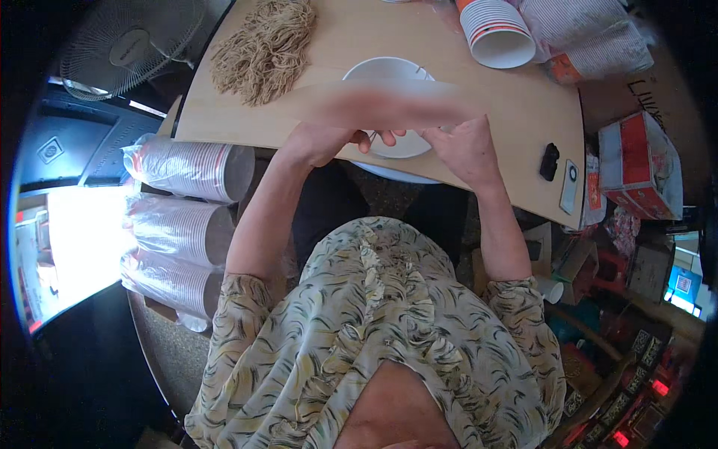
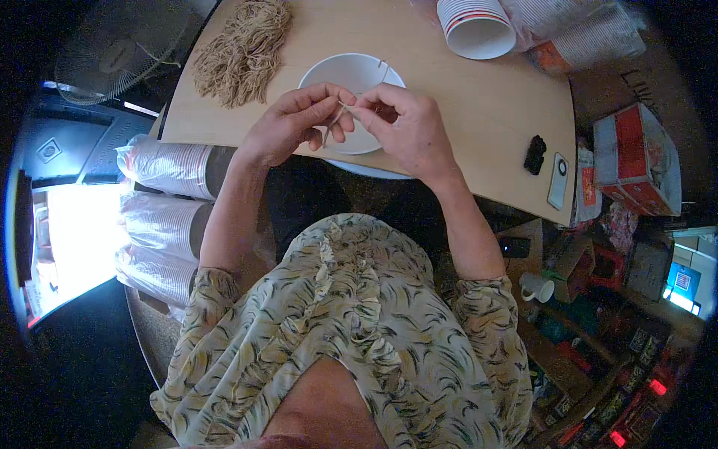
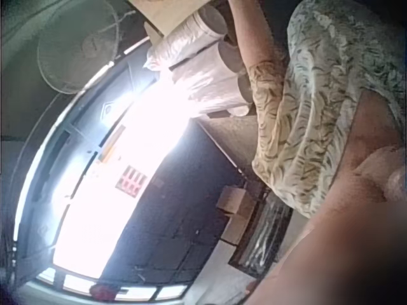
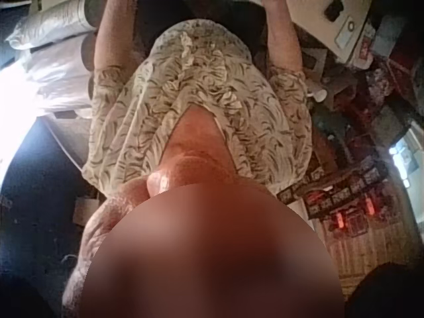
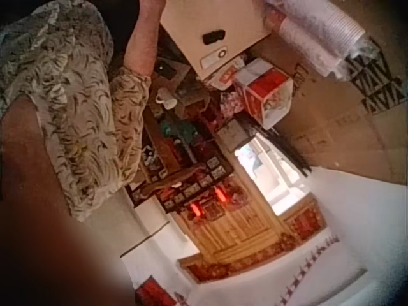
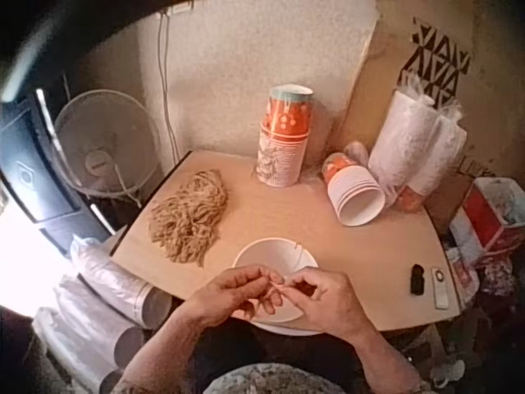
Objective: Attach thin strings to the rim of paper cups to create hanging handles.
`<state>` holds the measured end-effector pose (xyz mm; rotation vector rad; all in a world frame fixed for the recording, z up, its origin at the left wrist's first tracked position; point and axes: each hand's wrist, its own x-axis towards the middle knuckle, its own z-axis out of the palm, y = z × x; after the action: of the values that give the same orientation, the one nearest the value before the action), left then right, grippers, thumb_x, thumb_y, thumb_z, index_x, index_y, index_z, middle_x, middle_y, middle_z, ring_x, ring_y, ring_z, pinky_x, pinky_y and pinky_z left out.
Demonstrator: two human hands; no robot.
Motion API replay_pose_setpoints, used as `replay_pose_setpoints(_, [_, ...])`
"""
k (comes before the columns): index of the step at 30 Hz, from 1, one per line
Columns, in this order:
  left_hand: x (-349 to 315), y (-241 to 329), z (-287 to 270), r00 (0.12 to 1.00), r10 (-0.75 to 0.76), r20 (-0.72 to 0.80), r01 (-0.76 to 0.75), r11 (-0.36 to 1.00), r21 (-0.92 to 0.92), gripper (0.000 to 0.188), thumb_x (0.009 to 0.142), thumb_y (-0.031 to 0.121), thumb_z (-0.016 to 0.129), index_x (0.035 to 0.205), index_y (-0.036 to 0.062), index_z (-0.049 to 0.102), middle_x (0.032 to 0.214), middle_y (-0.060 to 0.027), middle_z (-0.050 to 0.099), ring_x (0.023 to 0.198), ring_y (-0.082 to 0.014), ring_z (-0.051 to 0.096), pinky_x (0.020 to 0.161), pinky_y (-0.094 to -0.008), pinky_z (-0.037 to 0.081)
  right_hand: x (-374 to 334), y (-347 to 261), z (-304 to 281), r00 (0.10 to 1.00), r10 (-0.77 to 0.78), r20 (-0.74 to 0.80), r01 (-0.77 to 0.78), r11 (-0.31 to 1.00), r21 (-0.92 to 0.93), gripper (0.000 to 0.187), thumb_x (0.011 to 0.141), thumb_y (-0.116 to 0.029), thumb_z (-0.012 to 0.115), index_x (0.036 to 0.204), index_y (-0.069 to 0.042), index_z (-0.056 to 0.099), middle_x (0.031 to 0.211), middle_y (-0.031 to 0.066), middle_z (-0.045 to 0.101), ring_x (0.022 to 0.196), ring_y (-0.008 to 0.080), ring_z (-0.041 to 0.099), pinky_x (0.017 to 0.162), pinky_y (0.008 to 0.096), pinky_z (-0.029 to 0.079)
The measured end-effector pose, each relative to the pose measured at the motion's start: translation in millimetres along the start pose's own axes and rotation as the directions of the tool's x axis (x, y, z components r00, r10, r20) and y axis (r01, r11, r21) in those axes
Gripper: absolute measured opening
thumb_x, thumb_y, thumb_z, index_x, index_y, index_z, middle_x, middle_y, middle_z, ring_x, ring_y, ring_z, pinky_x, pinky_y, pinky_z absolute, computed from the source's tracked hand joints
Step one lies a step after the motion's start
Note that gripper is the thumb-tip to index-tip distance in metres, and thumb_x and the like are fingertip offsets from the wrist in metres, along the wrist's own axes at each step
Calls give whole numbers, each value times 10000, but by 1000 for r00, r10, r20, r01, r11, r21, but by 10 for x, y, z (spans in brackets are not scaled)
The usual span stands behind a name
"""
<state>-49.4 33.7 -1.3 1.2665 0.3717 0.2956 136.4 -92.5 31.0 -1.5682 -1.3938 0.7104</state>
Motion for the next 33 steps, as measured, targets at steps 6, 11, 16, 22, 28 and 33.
replay_pose_setpoints(6, [-17, 55, 18, 999, -24, -23, 24, 999, 26, 333, 1094, 358, 541, 1229, 75, 654, 962, -9, 721, 854, -73, 681, 615, -201, 479, 68, 70, -23, 989, -135, -66, 132, 990, -52, 76, 927, -19, 728, 998, 3, 713, 1033, 43, 700, 820, 89, 636, 761, 253, 524])
replay_pose_setpoints(11, [-2, 48, 38, 1000, -15, -8, 16, 996, 88, 306, 1081, 362, 576, 1156, 81, 668, 916, 13, 724, 828, -54, 684, 585, -192, 464, 107, 118, -15, 982, -173, -69, 176, 983, 44, 79, 955, -38, 698, 1020, 4, 687, 1043, 40, 707, 779, 74, 635, 693, 242, 524])
replay_pose_setpoints(16, [-21, 25, 73, 999, 26, -31, -23, 996, 89, 305, 1094, 355, 554, 1166, 83, 671, 873, 32, 719, 798, -25, 673, 565, -167, 433, 122, 123, -57, 999, -17, 34, 9, 974, 226, 108, 1031, -106, 613, 1079, -11, 633, 990, 54, 730, 713, 62, 644, 610, 230, 519])
replay_pose_setpoints(22, [-3, 22, 92, 997, 49, -56, -43, 994, 96, 321, 1086, 350, 579, 1206, 72, 686, 793, 59, 649, 693, -13, 582, 573, -172, 416, 187, 156, -83, 997, 31, 75, -47, 976, 213, 116, 1057, -136, 578, 1052, -22, 600, 942, 84, 753, 616, 58, 607, 544, 217, 480])
replay_pose_setpoints(28, [-16, -5, 63, 994, 25, -106, -8, 988, 154, 322, 1064, 360, 624, 1230, 96, 706, 753, 72, 598, 627, -2, 482, 553, -180, 369, 202, 181, -81, 999, 37, 18, -40, 966, 255, 145, 1063, -170, 579, 1048, -30, 609, 930, 103, 757, 592, 48, 568, 535, 195, 448])
replay_pose_setpoints(33, [-14, -4, 31, 986, 118, -116, -89, 970, 225, 326, 1049, 375, 646, 1201, 96, 723, 737, 76, 605, 620, 1, 478, 547, -174, 352, 210, 201, -68, 999, 22, 25, -28, 960, 278, 116, 1059, -144, 571, 1049, -30, 592, 896, 60, 735, 591, 49, 564, 545, 211, 472])
